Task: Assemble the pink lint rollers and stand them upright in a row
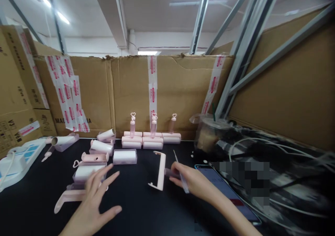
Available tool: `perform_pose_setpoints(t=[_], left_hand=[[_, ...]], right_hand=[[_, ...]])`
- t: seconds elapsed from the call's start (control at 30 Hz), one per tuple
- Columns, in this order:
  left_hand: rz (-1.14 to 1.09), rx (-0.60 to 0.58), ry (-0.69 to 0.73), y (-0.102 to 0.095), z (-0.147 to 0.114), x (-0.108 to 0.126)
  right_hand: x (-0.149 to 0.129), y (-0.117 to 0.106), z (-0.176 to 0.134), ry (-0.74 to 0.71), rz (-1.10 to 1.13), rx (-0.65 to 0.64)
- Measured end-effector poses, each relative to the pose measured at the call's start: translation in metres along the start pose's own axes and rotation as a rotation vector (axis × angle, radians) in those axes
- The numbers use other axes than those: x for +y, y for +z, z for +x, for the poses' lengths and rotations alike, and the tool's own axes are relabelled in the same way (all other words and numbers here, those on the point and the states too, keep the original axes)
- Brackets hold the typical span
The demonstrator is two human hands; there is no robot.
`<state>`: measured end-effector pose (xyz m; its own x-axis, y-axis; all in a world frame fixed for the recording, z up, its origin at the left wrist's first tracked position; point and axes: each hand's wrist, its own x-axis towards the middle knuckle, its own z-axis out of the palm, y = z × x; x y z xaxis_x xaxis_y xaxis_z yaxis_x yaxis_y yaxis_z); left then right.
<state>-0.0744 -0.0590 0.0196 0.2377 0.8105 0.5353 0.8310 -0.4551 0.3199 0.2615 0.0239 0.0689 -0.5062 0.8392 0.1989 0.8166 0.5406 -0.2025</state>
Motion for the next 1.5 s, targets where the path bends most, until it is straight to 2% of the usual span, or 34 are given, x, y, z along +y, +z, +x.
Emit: perform_pose_setpoints(t=[0.03,0.07,0.13,0.2,0.27,0.33,0.43,0.47,0.5,0.53,0.63,0.73,0.8,0.87,0.97,1.03,1.07,1.13,1.2,1.23,1.3,1.4,1.47,1.5], left_hand=[[-0.144,-0.090,0.002,0.001,0.012,0.013],[-0.278,-0.131,0.005,0.002,0.025,0.026],[-0.414,-0.140,-0.005,0.007,0.054,0.048],[-0.361,-0.173,0.014,0.012,0.078,0.062],[-0.187,-0.165,0.045,0.016,0.093,0.067],[-0.055,-0.121,0.176,0.018,0.098,0.068],[-0.029,-0.080,0.453,0.018,0.096,0.066],[-0.028,-0.075,0.509,0.019,0.095,0.067],[-0.012,-0.067,0.542,0.020,0.095,0.067],[0.030,-0.032,0.549,0.022,0.095,0.068],[0.211,0.168,0.484,0.030,0.098,0.072],[0.287,0.303,0.388,0.030,0.104,0.072],[0.251,0.363,0.426,0.020,0.105,0.073],[0.201,0.431,0.584,0.005,0.102,0.075],[0.200,0.497,0.863,-0.020,0.093,0.081],[0.254,0.548,0.933,-0.031,0.091,0.085],[0.282,0.570,0.931,-0.034,0.092,0.086],[0.329,0.583,0.857,-0.037,0.098,0.087],[0.347,0.550,0.744,-0.038,0.104,0.087],[0.343,0.529,0.721,-0.039,0.105,0.088],[0.335,0.521,0.801,-0.045,0.101,0.091],[0.321,0.540,0.997,-0.055,0.084,0.097],[0.306,0.533,1.016,-0.058,0.076,0.098],[0.299,0.532,1.004,-0.057,0.075,0.098]], right_hand=[[-0.009,-0.001,0.003,-0.032,0.063,0.027],[-0.018,-0.002,0.007,-0.064,0.125,0.045],[-0.038,-0.003,0.016,-0.120,0.225,0.078],[-0.054,-0.003,0.025,-0.159,0.287,0.125],[-0.063,-0.003,0.032,-0.188,0.355,0.120],[-0.066,-0.003,0.036,-0.219,0.515,-0.044],[-0.064,0.001,0.035,-0.187,0.813,-0.527],[-0.064,0.003,0.035,-0.158,0.854,-0.634],[-0.063,0.006,0.035,-0.136,0.858,-0.662],[-0.063,0.008,0.037,-0.131,0.838,-0.622],[-0.063,0.008,0.046,-0.171,0.786,-0.319],[-0.068,-0.001,0.054,-0.186,0.779,-0.182],[-0.075,-0.007,0.053,-0.187,0.776,-0.133],[-0.085,-0.011,0.045,-0.210,0.773,-0.136],[-0.100,-0.015,0.029,-0.323,0.751,-0.272],[-0.107,-0.020,0.025,-0.375,0.709,-0.343],[-0.108,-0.024,0.026,-0.362,0.674,-0.319],[-0.109,-0.033,0.032,-0.294,0.570,-0.170],[-0.109,-0.041,0.037,-0.227,0.468,0.002],[-0.110,-0.044,0.037,-0.214,0.447,0.039],[-0.114,-0.044,0.030,-0.234,0.499,-0.018],[-0.124,-0.037,0.013,-0.347,0.705,-0.287],[-0.128,-0.033,0.007,-0.420,0.808,-0.415],[-0.129,-0.032,0.008,-0.428,0.833,-0.434]])
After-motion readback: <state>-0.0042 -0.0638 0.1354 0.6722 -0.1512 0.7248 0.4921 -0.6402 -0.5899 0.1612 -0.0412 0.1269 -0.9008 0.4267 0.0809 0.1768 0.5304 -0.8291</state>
